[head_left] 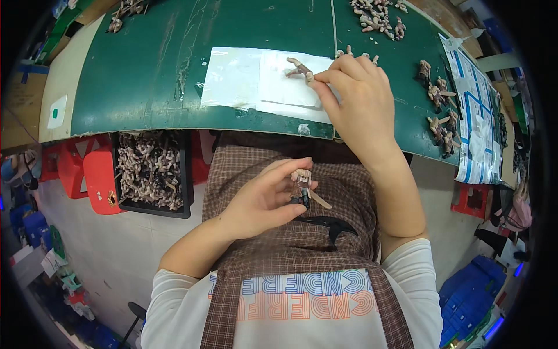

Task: The person assembles toy figures by dipping figure parts into glue on a paper sheet and attaching them to figure bodies by hand, occasionally dispensing more glue from a bottle onto the paper.

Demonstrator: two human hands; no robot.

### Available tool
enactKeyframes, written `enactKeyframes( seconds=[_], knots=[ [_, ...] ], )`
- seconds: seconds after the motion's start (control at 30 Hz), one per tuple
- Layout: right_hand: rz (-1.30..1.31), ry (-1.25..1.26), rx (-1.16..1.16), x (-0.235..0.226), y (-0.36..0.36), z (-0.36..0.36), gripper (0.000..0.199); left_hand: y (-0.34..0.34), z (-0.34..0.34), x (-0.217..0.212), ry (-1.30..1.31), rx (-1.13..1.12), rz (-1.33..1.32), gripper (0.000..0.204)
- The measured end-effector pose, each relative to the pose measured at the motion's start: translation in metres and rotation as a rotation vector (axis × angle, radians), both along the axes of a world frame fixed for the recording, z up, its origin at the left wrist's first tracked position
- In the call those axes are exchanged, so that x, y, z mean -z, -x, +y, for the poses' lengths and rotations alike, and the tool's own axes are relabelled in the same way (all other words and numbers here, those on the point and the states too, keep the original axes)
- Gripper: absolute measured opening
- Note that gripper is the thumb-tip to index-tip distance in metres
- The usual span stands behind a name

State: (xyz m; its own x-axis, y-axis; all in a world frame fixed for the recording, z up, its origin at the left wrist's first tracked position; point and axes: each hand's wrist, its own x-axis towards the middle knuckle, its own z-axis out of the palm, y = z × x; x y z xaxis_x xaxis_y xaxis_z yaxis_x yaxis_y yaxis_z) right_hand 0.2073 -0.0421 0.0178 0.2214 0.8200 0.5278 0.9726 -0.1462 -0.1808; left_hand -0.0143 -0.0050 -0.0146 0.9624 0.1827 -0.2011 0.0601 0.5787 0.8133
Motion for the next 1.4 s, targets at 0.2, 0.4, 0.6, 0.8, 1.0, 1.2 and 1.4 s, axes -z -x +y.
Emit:
enactKeyframes(
  seconds=[0.2, 0.4, 0.6, 0.8, 1.0, 1.2, 1.4],
  knots=[
    [0.326, -0.004, 0.001, -0.008, -0.003, -0.010, 0.011, 0.000, 0.001, 0.001, 0.043, -0.035, -0.015, 0.070],
    [0.903, -0.130, 0.109, -0.003, -0.004, -0.026, 0.010, -0.004, 0.005, -0.014, 0.000, -0.121, -0.031, 0.071],
    [0.565, -0.265, -0.336, -0.005, 0.008, -0.057, 0.021, -0.009, 0.006, -0.024, -0.041, -0.229, -0.015, 0.074],
    [0.490, -0.164, -0.498, -0.003, 0.025, -0.081, 0.022, -0.012, 0.002, -0.034, -0.074, -0.226, -0.011, 0.076],
    [0.483, -0.171, -0.496, -0.001, 0.026, -0.084, 0.022, -0.011, -0.001, -0.038, -0.044, -0.195, 0.004, 0.077],
    [0.422, -0.189, -0.495, 0.000, 0.029, -0.087, 0.023, -0.009, -0.004, -0.036, -0.082, -0.192, -0.038, 0.078],
    [0.367, -0.209, -0.469, -0.003, 0.035, -0.094, 0.026, -0.004, -0.007, -0.031, 0.065, -0.236, -0.203, 0.064]
  ],
)
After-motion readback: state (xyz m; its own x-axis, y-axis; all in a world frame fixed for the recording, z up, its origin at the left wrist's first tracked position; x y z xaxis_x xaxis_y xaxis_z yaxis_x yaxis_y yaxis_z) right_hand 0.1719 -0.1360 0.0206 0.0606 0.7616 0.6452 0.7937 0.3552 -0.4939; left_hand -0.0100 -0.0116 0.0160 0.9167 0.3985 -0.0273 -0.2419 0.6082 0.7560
